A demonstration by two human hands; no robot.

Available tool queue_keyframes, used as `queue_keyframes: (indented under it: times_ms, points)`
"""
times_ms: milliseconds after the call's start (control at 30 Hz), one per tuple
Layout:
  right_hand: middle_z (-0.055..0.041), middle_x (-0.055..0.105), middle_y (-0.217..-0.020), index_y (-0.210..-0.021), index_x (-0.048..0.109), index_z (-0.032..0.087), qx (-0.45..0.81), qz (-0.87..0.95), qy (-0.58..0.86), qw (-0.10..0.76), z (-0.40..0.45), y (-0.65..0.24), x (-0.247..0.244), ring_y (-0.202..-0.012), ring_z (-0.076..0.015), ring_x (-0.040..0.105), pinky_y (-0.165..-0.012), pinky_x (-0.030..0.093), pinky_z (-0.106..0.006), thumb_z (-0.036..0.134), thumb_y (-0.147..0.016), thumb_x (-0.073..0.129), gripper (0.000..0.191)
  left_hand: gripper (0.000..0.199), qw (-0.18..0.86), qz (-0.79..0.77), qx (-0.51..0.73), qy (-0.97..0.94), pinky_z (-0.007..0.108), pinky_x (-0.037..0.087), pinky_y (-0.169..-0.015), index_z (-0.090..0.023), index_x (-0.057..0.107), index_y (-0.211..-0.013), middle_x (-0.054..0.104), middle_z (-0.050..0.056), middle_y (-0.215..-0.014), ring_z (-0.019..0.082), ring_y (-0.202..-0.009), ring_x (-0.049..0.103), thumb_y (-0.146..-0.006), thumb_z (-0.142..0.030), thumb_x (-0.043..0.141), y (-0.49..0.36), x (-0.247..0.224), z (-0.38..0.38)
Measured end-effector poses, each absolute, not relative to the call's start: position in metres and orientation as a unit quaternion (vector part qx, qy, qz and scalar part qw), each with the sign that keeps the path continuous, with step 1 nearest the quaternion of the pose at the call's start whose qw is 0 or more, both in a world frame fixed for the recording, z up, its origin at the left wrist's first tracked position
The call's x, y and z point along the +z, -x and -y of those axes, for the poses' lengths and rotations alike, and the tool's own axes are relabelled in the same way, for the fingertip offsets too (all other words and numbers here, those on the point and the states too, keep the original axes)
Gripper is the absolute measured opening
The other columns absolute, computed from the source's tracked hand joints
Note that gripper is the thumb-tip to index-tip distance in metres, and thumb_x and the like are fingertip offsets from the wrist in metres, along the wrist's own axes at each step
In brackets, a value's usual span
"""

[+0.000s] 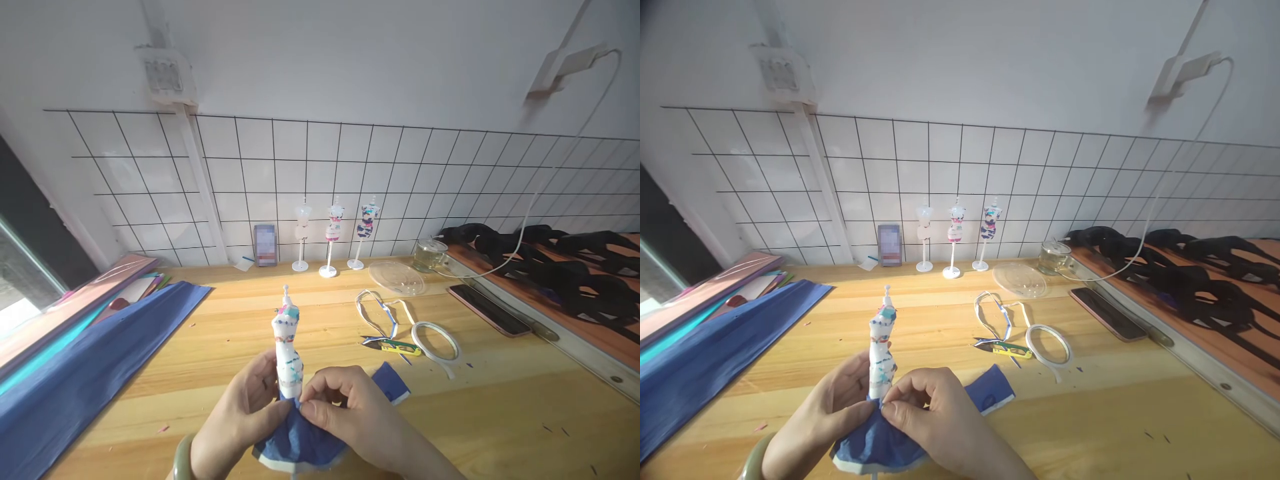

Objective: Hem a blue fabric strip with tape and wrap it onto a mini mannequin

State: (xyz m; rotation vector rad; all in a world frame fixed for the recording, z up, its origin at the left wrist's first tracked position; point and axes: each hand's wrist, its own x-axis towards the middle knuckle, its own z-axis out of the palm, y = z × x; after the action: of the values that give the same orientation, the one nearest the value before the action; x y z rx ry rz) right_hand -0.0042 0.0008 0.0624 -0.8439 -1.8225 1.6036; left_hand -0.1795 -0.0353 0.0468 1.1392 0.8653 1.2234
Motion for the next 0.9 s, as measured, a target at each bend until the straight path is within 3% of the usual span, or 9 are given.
queue_keyframes:
  times_ms: [633,900]
  points:
    - [0.0039,0.052,-0.062,-0.069,0.056,0.015,0.599,0.649,0.352,0.31,0.001,0.008,0.064,-0.059,-0.0089,0.047,-0.056,0.039,-0.019,0.017,-0.071,0.062,0.006,0.043,0.623,-0.353,0.491,-0.496,0.037,0.042,-0.089,-0.025,0.052,-0.119,0.058,0.009,-0.114,0.026,-0.107,0.051,-0.077,-0.026,0.062,0.181,0.05,0.038]
    - [0.0053,0.048,-0.059,-0.066,0.052,0.017,0.571,0.676,0.349,0.309,0.004,0.011,0.059,-0.057,-0.0088,0.044,-0.053,0.037,-0.019,0.017,-0.073,0.06,0.01,0.033,0.613,-0.365,0.489,-0.502,0.037,0.042,-0.087,-0.02,0.058,-0.109,0.062,0.008,-0.101,0.024,-0.097,0.054,-0.077,-0.027,0.062,0.174,0.053,0.036]
